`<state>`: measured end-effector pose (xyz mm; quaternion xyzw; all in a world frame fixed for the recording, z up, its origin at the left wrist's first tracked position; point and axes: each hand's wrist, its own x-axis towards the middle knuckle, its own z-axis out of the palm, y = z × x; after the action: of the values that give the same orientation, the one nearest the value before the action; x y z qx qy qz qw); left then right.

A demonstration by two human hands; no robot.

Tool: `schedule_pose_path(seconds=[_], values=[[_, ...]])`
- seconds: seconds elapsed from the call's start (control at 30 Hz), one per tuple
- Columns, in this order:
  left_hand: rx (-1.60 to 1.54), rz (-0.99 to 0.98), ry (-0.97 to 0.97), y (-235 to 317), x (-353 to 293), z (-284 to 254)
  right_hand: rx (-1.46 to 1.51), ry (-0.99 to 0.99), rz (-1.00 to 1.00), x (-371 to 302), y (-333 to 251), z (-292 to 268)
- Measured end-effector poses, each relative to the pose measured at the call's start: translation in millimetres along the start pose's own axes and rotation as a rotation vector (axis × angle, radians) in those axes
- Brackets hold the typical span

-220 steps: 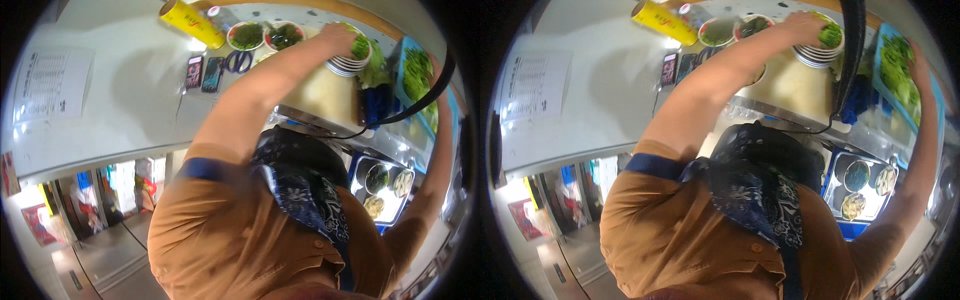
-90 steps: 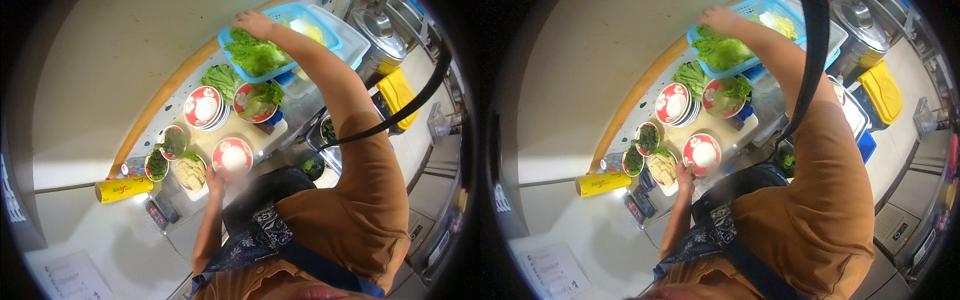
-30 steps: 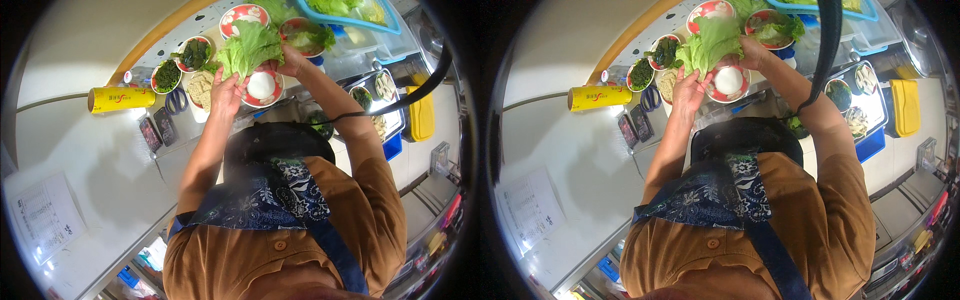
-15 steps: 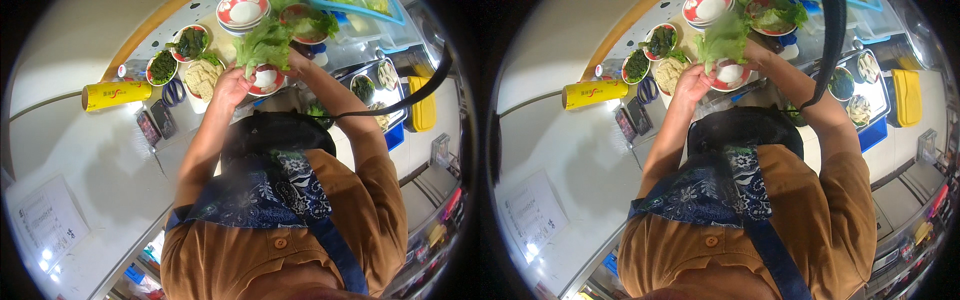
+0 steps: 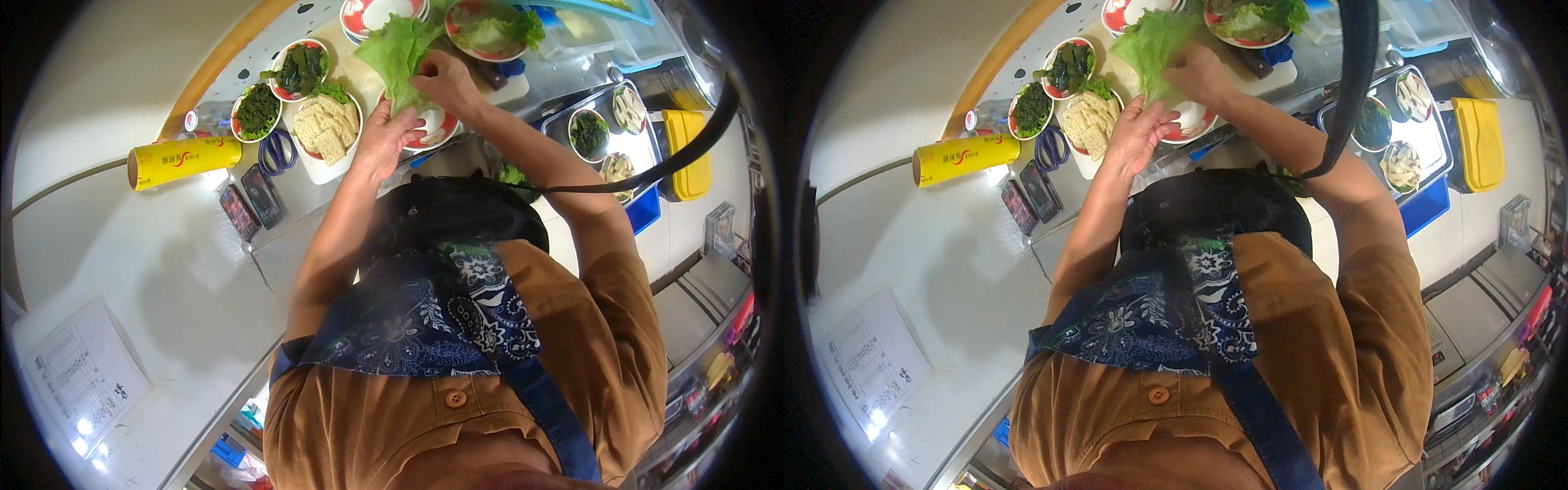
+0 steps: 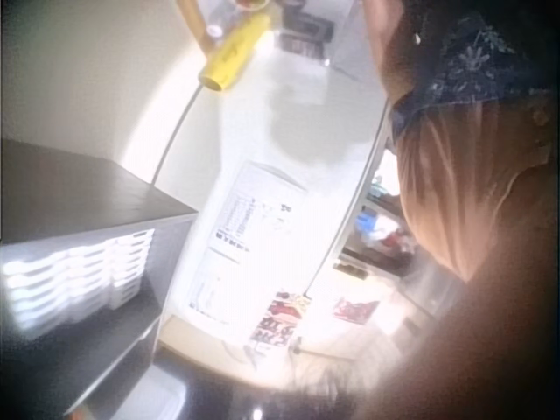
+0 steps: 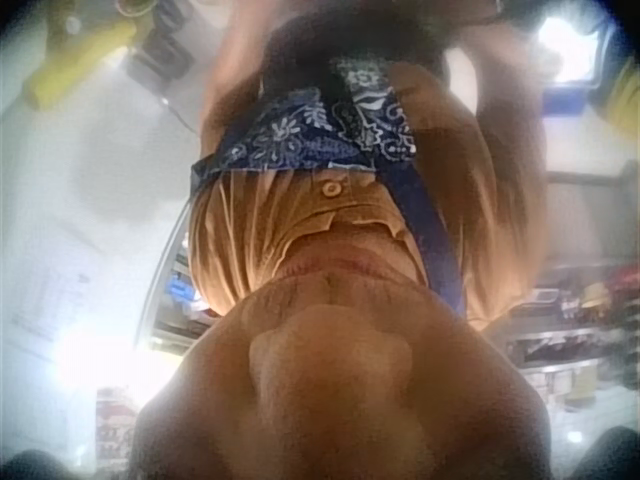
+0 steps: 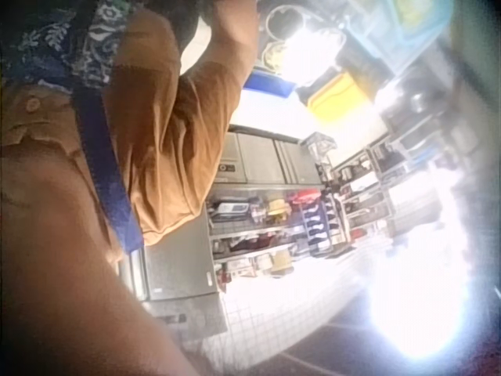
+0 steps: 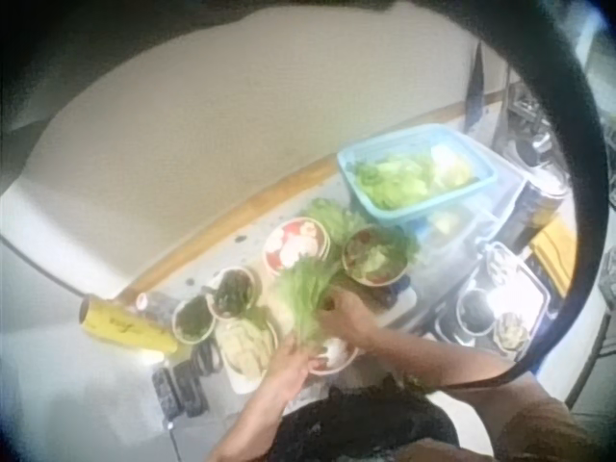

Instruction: The person assembles food bowls by placing lettuce leaves, white rectangular slices, and flat pale strips into small bowls. They then add dark green leafy vegetables and arrange the bowls on a tray. The process is repeated for multiple bowls.

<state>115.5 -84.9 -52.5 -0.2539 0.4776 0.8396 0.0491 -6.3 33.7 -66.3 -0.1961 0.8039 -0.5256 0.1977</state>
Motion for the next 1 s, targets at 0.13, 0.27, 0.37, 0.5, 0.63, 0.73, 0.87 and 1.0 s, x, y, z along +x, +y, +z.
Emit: schedule_pose_path(seconds=[0.13,0.27,0.37,0.5,0.63,0.73,0.87,1.0], values=[[0.049,-0.026,0.071,-10.7,2.1,-2.6,-0.211,0.092,-0.133,-10.8,2.4,7.2],[0.019,-0.073,0.124,-18.5,-1.5,-2.6,-0.378,0.205,-0.654,-30.8,8.5,13.1],[0.04,-0.061,0.17,-24.4,-4.9,-2.3,-0.384,0.085,-0.827,-39.8,9.4,24.2],[0.068,-0.088,0.155,-27.3,-4.2,-6.4,-0.635,-0.075,-0.806,-47.6,12.2,28.4],[0.155,-0.051,0.204,-34.8,-6.2,-6.8,-0.593,-0.056,-0.786,-51.4,15.4,31.6],[0.213,-0.011,0.201,-39.3,-8.4,-6.7,-0.522,0.053,-0.849,-53.2,18.1,34.3],[0.199,0.012,0.193,-42.1,-10.2,-8.0,-0.458,0.078,-0.821,-57.0,20.9,35.1],[0.187,0.014,0.184,-41.8,-10.2,-8.0,-0.464,0.094,-0.784,-59.7,19.1,34.7]])
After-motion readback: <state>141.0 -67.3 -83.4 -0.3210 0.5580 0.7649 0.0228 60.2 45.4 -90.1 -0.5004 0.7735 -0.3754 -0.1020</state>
